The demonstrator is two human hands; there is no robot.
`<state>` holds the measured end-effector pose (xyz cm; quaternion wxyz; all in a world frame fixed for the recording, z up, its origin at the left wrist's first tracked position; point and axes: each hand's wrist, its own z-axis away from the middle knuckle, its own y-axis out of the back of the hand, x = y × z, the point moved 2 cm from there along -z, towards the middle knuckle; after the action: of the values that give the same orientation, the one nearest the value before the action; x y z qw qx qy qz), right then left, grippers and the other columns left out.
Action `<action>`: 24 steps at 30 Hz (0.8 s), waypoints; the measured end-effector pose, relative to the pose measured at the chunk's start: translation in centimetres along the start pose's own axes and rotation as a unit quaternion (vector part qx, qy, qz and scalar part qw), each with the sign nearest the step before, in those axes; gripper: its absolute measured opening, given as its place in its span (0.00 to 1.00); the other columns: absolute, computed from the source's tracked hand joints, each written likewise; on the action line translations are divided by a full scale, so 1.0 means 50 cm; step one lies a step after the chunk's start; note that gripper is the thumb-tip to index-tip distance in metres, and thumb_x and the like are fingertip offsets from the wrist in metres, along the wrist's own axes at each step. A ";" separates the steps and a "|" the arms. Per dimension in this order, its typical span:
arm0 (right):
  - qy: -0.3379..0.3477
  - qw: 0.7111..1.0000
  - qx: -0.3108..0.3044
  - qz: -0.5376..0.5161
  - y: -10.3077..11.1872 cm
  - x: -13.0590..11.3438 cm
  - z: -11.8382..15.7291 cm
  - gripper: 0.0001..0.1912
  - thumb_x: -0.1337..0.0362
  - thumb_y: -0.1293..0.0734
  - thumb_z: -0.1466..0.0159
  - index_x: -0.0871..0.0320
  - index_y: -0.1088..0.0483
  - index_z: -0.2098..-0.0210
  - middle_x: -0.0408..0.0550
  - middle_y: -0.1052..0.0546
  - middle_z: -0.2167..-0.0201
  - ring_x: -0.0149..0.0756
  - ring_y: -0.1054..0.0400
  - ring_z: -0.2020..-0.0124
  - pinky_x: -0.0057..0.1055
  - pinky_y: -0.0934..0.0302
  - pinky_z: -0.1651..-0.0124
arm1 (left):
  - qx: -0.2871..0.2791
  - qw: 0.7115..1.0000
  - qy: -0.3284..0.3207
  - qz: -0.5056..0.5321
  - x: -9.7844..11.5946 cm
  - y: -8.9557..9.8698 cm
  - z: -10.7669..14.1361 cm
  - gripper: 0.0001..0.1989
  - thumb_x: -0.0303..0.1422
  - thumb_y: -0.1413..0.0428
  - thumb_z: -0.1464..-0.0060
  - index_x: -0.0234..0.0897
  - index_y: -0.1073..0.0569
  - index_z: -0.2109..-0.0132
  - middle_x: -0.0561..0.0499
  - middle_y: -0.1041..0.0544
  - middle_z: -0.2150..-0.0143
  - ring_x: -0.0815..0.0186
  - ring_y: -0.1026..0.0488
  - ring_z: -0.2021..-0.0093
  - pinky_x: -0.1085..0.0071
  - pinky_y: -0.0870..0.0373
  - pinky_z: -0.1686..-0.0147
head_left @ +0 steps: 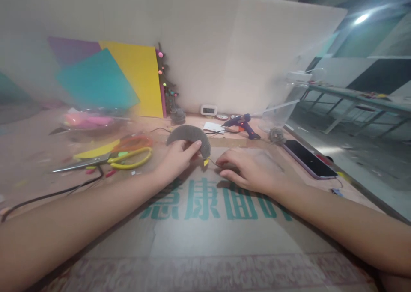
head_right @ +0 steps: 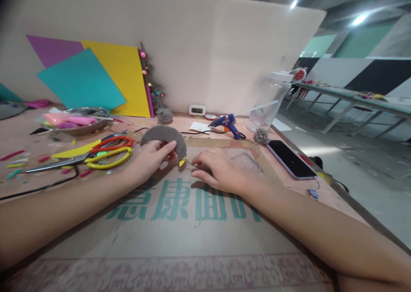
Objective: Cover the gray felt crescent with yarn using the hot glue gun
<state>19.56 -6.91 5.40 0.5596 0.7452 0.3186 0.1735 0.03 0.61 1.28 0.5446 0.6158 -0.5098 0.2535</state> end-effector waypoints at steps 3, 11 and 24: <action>-0.027 0.998 0.045 -0.016 0.000 0.011 0.005 0.09 0.61 0.37 0.33 0.60 0.30 0.58 0.52 0.22 0.61 0.38 0.29 0.60 0.32 0.39 0.57 | -0.002 1.000 0.007 -0.014 0.007 0.001 0.002 0.22 0.51 0.50 0.44 0.36 0.27 0.72 0.51 0.23 0.74 0.63 0.28 0.70 0.71 0.36 0.69; -0.153 0.960 0.230 0.041 0.041 0.178 0.010 0.19 0.54 0.39 0.33 0.57 0.32 0.76 0.46 0.28 0.76 0.37 0.35 0.71 0.33 0.43 0.65 | 0.005 0.999 0.027 -0.036 0.013 0.002 0.005 0.22 0.50 0.49 0.45 0.37 0.28 0.75 0.51 0.25 0.77 0.64 0.29 0.74 0.71 0.38 0.72; -0.289 0.941 0.167 -0.055 -0.056 0.375 0.015 0.28 0.66 0.36 0.39 0.64 0.36 0.39 0.61 0.26 0.46 0.48 0.29 0.47 0.46 0.38 0.43 | -0.026 0.999 0.023 -0.005 -0.002 -0.013 -0.007 0.21 0.49 0.48 0.47 0.37 0.30 0.76 0.51 0.26 0.78 0.64 0.30 0.74 0.71 0.38 0.73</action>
<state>33.06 5.56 0.71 0.5039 0.8271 0.2087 -0.1359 0.68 0.89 1.02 0.5733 0.5981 -0.5006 0.2510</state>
